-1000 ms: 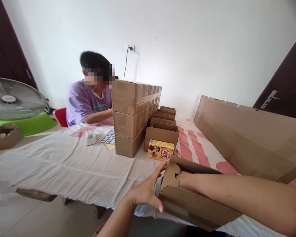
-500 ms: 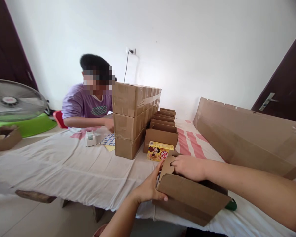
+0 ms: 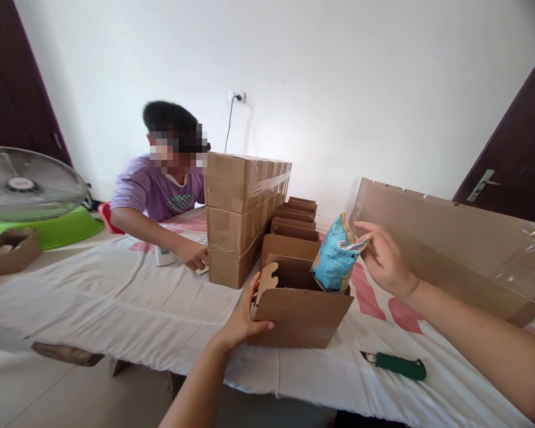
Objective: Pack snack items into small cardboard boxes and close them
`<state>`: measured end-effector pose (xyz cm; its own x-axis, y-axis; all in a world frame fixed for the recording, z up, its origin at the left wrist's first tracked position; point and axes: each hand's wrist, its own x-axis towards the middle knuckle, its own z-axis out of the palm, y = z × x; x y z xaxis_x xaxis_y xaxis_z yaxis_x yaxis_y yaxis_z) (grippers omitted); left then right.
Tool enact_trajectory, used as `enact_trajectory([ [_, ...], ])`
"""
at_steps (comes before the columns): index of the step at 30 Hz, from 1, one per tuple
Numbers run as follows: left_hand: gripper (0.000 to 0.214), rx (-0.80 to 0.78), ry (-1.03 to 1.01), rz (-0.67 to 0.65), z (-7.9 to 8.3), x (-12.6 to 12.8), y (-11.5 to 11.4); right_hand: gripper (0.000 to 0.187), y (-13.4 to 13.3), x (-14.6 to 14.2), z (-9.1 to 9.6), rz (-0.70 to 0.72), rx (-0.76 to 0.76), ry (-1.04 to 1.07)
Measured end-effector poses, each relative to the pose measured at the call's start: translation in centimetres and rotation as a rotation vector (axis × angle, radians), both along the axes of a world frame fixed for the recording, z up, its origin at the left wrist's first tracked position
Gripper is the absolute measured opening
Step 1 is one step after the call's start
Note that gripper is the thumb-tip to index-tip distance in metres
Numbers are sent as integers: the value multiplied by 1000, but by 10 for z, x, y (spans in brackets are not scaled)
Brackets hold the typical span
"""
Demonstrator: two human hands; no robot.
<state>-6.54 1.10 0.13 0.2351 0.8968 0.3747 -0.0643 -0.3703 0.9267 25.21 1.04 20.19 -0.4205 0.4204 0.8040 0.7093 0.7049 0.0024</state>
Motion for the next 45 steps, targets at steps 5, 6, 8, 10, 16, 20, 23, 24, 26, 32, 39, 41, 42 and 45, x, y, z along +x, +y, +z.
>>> enact_trajectory([
  [5, 124, -5, 1, 3, -2, -6, 6, 3, -10, 12, -10, -34, 210, 89],
  [6, 125, -4, 6, 12, -3, -6, 7, 2, -11, 15, -12, -44, 236, 115],
  [8, 125, -2, 14, 31, -3, -7, 8, 4, -12, 22, -16, -74, 256, 177],
  [10, 125, -7, 13, 41, -3, -7, 9, 8, -12, 29, -19, -98, 257, 258],
  [16, 125, -94, -77, 28, -9, -4, 13, 7, -10, 49, -28, -108, 204, 448],
  [20, 118, -97, -76, 47, -16, -4, 19, 7, -13, 56, -39, -173, 141, 392],
  [23, 96, 26, 20, 166, -20, -3, 24, 5, -19, 57, -49, -171, 135, 253],
  [24, 87, 76, 60, 213, -20, -3, 25, 6, -22, 56, -52, -155, 148, 190],
  [26, 75, 151, 150, 310, -19, 0, 25, 7, -28, 52, -59, -128, 175, 90],
  [32, 65, 163, 446, 748, -4, 10, 7, 10, -47, 34, -80, -20, 129, -23],
  [39, 25, -54, 784, 763, 35, 35, -34, 12, -58, 7, -113, 10, 25, 30],
  [41, 38, -90, 706, 466, 46, 38, -44, 12, -57, -3, -119, -8, 16, 82],
  [42, 42, -91, 642, 282, 50, 37, -48, 11, -56, -7, -121, -30, 12, 119],
  [45, 57, -84, 488, -211, 58, 32, -55, 12, -52, -20, -124, -115, -35, 279],
])
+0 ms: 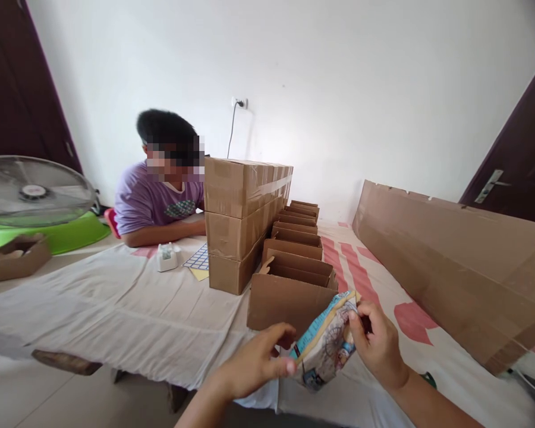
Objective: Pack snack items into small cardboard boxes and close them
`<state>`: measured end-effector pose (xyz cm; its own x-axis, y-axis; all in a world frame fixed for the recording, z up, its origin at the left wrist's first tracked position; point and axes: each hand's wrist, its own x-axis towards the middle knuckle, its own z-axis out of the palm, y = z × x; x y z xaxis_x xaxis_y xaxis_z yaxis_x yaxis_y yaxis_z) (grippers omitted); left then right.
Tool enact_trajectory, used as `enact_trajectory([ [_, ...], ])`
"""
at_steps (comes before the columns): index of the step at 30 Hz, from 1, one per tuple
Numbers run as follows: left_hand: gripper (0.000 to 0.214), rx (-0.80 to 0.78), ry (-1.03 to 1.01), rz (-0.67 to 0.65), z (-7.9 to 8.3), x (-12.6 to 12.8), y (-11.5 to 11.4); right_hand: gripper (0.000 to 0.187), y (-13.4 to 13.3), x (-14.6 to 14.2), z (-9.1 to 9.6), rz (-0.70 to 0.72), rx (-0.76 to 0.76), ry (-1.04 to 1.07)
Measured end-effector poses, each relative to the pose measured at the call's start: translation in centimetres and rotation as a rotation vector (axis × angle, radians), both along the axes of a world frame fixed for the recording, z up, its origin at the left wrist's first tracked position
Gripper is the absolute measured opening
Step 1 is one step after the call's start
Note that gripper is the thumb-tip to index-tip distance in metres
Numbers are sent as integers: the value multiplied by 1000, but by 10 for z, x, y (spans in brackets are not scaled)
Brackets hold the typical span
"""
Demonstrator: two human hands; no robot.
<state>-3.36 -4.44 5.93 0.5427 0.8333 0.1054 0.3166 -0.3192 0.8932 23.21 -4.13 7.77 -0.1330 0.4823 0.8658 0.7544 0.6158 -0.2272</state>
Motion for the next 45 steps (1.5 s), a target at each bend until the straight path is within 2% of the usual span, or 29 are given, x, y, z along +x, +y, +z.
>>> enact_trajectory([
  [1, 70, -17, -21, -95, 0, -2, -1, 13, 1, -4, -1, -21, -37, 71],
  [3, 90, -25, -64, -177, -2, -3, -1, 19, 3, -12, -5, -25, -150, 228],
  [5, 84, -49, -174, -188, -8, -1, 1, 24, 2, -19, -12, 33, -290, 376],
  [8, 66, -209, -408, -177, -16, 1, 5, 29, -3, -26, -24, 129, -425, 511],
  [11, 56, -332, -581, -126, -19, -6, 12, 28, -10, -26, -38, 138, -400, 535],
  [15, 51, -330, -748, -17, -23, -19, 21, 24, -14, -22, -63, 151, -279, 469],
  [17, 51, -355, -789, -13, -26, -22, 23, 42, -15, -23, -78, 206, -318, 490],
  [20, 48, -380, -773, -30, -30, -22, 26, 65, -17, -28, -97, 304, -486, 580],
  [23, 43, -354, -763, 72, -35, -19, 32, 77, -17, -31, -105, 383, -584, 608],
  [26, 46, -299, -828, 240, -40, -13, 41, 75, -10, -30, -102, 451, -608, 590],
  [31, 55, -193, -1038, 431, -40, 1, 49, 52, 5, -34, -79, 426, -600, 593],
  [34, 71, -166, -1100, 422, -34, 8, 51, 46, 13, -40, -64, 350, -567, 597],
  [37, 78, -157, -1154, 401, -29, 14, 53, 42, 22, -47, -55, 264, -524, 606],
  [42, 65, -148, -1184, 561, -34, 19, 63, 36, 31, -53, -56, 230, -509, 570],
  [45, 60, -149, -1179, 583, -38, 21, 67, 36, 34, -52, -61, 234, -510, 548],
])
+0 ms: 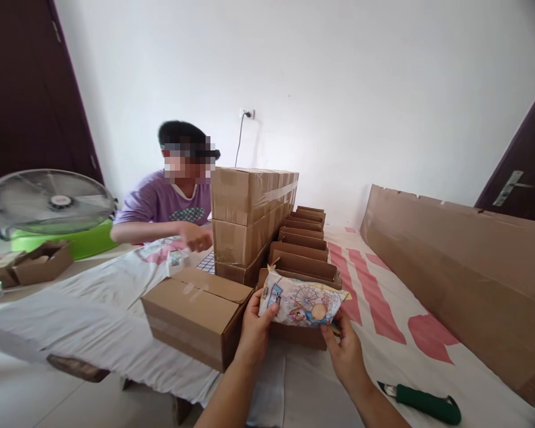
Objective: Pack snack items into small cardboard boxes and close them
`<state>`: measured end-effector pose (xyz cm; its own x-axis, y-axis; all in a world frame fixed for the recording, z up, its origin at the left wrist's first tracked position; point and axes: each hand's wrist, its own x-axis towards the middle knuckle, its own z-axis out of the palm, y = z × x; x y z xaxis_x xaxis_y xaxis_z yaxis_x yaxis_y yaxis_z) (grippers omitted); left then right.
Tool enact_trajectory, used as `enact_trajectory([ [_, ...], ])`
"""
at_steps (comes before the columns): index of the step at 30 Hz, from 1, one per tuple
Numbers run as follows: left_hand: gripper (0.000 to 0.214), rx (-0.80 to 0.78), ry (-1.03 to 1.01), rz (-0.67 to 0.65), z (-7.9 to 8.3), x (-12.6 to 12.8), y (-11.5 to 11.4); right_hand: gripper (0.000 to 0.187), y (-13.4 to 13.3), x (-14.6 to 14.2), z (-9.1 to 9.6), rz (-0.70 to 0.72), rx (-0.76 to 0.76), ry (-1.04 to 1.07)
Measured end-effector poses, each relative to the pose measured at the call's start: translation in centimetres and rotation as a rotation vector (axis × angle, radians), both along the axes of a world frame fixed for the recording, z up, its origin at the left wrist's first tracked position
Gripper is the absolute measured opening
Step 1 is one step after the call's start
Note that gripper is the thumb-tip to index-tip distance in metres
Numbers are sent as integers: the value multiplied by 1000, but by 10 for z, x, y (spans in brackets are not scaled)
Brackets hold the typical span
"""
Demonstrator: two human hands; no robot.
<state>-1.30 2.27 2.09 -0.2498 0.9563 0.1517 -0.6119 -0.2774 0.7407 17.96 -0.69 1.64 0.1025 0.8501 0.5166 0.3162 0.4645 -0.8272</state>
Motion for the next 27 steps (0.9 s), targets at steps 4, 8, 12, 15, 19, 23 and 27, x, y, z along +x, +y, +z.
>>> enact_trajectory([
  [4, 59, -5, -2, -13, -1, 1, 0, 36, 4, 2, -4, 15, -13, -19],
  [8, 60, -6, 0, -32, 1, 0, -2, 37, 6, 3, -5, 29, -19, -52],
  [12, 59, -1, 13, -30, 1, -1, -2, 33, 6, 2, -8, 29, -6, -53],
  [15, 58, 0, 40, -15, -2, -1, 0, 31, 8, 1, -11, 15, 11, -68],
  [19, 58, -4, 103, 43, -7, -1, 6, 29, 14, 1, -11, 8, 18, -76],
  [23, 47, -16, 204, 143, -11, -2, 13, 31, 22, 1, -8, 11, 33, -59],
  [27, 41, -17, 316, 202, -15, 0, 19, 32, 31, 4, -9, 23, 39, -80],
])
